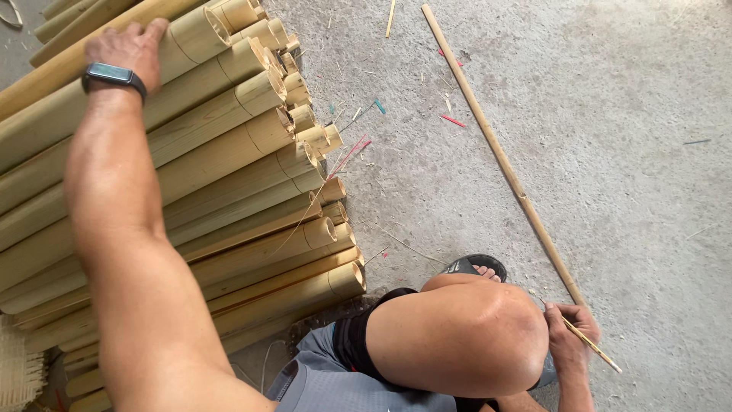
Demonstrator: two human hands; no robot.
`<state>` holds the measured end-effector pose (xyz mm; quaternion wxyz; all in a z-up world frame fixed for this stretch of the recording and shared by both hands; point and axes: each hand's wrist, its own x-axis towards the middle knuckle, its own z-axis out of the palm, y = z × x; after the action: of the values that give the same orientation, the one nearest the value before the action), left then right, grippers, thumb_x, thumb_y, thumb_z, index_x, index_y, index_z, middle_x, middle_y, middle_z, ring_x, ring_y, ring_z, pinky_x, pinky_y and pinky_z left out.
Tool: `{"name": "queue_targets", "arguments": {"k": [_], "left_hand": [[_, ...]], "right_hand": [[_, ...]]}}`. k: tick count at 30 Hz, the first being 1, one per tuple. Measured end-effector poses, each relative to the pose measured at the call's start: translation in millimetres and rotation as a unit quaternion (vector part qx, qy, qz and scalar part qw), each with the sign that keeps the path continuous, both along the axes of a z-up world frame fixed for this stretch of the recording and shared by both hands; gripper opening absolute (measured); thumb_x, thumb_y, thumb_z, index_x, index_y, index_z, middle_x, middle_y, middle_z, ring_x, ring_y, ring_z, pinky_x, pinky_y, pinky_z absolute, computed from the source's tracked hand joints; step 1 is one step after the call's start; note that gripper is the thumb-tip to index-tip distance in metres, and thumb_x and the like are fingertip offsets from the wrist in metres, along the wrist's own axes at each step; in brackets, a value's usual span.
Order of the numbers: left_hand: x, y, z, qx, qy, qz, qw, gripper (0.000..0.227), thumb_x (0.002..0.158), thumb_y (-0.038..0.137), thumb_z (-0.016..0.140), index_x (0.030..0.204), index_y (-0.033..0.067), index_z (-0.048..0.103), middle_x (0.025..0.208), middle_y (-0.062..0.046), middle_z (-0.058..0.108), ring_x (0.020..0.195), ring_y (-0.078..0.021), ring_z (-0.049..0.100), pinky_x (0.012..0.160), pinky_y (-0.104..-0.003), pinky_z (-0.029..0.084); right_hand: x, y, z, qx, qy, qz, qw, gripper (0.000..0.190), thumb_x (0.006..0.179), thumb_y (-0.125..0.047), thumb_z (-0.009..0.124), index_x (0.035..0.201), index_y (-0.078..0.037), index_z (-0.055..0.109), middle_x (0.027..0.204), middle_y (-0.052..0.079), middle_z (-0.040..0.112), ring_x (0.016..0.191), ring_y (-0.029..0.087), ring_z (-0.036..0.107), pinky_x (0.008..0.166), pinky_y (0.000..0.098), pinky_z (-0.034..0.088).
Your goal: The person sits on the floor and uses a pencil and a wooden ruler to measure and mark lines on long bamboo poles. They repeatedly pick up a pole, align the ruler, draw a line, and then place the pole back into a stack.
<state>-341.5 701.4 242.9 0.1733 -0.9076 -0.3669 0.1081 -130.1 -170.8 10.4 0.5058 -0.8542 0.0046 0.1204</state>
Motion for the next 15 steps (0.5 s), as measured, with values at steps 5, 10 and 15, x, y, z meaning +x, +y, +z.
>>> {"name": "queue_targets", "arguments": {"k": [5,10,15], "left_hand": [[26,-5,-36,-0.096,-0.093,0.062,0.989,0.064,0.088,0.017,0.076,0.148,0.0240,0.054,0.124,-0.022,0.066,0.113,-0.0444,0.063,0.091,-0.058,0.051],[79,-45,-56,0.042,-0.286,-0.158,0.944,0.044,0.088,0.001,0.067,0.132,0.0067,0.067,0.127,-0.020,0.071,0.115,-0.0345,0.068,0.093,-0.048,0.055],[185,-161,-53,-0.073,-0.248,-0.306,0.916,0.038,0.094,0.004,0.068,0.132,0.0052,0.068,0.117,-0.018,0.072,0.093,-0.0285,0.068,0.074,-0.042,0.056]], "right_hand": [[0,-5,5,-0.005,-0.002,-0.011,1.000,0.016,0.098,-0.012,0.077,0.095,0.001,0.067,0.083,0.010,0.070,0.071,0.011,0.064,0.064,0.0254,0.052],[-17,-5,28,0.029,0.027,-0.043,0.998,0.017,0.097,-0.014,0.075,0.092,-0.001,0.064,0.077,0.007,0.067,0.063,0.011,0.062,0.058,0.0255,0.052],[-8,-1,40,-0.058,-0.008,-0.026,0.998,0.018,0.093,-0.015,0.077,0.089,-0.001,0.067,0.072,0.008,0.067,0.063,0.013,0.061,0.057,0.0278,0.050]]}}
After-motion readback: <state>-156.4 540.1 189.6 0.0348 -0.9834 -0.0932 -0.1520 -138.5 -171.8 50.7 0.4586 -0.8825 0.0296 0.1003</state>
